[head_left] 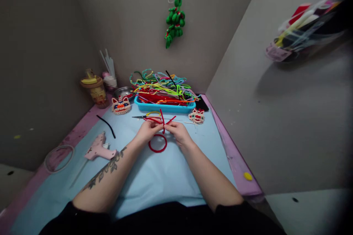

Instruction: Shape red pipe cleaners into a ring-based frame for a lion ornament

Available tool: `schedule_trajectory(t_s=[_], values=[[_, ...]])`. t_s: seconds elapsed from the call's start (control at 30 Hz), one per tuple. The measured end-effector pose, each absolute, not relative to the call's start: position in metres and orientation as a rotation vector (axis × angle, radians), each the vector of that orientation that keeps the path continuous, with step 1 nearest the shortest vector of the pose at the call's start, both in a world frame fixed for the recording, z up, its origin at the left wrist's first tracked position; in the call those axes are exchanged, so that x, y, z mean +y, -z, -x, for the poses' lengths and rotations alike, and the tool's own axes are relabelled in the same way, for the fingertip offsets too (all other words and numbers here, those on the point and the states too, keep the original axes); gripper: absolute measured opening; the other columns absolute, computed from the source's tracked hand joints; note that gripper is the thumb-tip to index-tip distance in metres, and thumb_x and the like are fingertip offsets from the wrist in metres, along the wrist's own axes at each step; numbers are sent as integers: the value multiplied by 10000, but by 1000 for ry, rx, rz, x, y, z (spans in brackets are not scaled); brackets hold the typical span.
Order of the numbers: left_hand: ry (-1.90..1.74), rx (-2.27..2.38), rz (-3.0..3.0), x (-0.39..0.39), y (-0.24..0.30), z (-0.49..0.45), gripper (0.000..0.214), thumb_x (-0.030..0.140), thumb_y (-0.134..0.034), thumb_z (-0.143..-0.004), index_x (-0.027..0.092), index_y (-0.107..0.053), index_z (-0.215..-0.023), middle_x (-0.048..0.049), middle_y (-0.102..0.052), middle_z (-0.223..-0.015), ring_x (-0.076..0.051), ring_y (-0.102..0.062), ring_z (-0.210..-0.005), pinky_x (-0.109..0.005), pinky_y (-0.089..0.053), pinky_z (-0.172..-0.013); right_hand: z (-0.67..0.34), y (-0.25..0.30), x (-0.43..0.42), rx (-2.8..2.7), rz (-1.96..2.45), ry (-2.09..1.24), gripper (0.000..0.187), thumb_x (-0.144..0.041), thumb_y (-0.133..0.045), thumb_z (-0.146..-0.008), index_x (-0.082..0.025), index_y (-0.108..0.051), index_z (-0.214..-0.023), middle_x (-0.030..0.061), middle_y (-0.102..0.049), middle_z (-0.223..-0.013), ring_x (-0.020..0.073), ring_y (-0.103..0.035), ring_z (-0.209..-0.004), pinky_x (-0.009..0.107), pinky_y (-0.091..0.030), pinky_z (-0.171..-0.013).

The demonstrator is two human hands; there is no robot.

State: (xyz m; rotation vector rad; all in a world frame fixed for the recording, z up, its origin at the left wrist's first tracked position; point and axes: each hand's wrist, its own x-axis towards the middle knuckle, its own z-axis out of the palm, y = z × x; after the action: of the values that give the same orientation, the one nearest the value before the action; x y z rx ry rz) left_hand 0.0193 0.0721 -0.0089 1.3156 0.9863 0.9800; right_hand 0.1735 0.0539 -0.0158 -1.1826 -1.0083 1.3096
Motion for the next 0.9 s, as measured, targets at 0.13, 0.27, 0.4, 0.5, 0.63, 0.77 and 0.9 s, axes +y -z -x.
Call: schedule_trajectory(t_s=[0.13, 0.27, 0.4, 0.5, 0.63, 0.77, 0.9], values=[[-929, 946, -1403, 74, 10, -13, 421, 387, -775, -605, 135, -605, -896, -63, -683, -834, -199, -635, -784, -322, -481, -733, -175, 17, 56, -912, 1222, -1308, 255, -379, -763, -537, -170, -618, -535, -52, -503, -475, 82, -366, -498, 241, -258, -517], [-923, 985, -1501, 76, 8, -8, 366, 363, -771, -615, 136, -614, -855, -51, -667, -779, -198, -626, -770, -335, -472, -756, -178, 18, 56, -931, 1204, -1299, 240, -344, -754, -544, -175, -589, -502, -61, -467, -457, 83, -351, -492, 244, -254, -520], [-933, 938, -1484, 78, 4, -5, 338, 316, -776, -605, 150, -594, -836, -34, -645, -797, -166, -609, -752, -302, -466, -729, -180, 19, 57, -1029, 1190, -1248, 227, -308, -758, -537, -176, -583, -479, -49, -495, -499, 94, -396, -523, 253, -292, -548], [-892, 928, -1415, 78, 2, -3, 362, 296, -789, -587, 151, -570, -838, -35, -645, -805, -150, -601, -727, -284, -460, -695, -180, 20, 58, -1070, 1200, -1229, 215, -304, -766, -525, -176, -599, -486, -38, -525, -535, 103, -428, -549, 256, -309, -562], [-869, 915, -1369, 80, 3, -2, 431, 302, -784, -599, 148, -569, -939, -48, -655, -827, -162, -606, -750, -288, -455, -697, -179, 25, 61, -975, 1218, -1257, 236, -354, -757, -539, -175, -604, -521, -47, -498, -508, 92, -391, -519, 249, -275, -528], [-1198, 1072, -1322, 84, 7, -3, 472, 294, -798, -556, 158, -558, -939, -42, -647, -898, -165, -603, -828, -290, -454, -754, -177, 30, 64, -705, 1219, -1295, 278, -394, -755, -531, -183, -578, -565, -43, -504, -535, 99, -424, -541, 229, -254, -489], [-1228, 1103, -1302, 77, 9, -13, 400, 346, -738, -643, 155, -543, -935, 23, -603, -621, -132, -582, -617, -252, -432, -625, -173, 28, 64, -496, 1140, -1336, 316, -386, -780, -482, -186, -558, -583, -40, -503, -556, 108, -461, -563, 218, -251, -459]])
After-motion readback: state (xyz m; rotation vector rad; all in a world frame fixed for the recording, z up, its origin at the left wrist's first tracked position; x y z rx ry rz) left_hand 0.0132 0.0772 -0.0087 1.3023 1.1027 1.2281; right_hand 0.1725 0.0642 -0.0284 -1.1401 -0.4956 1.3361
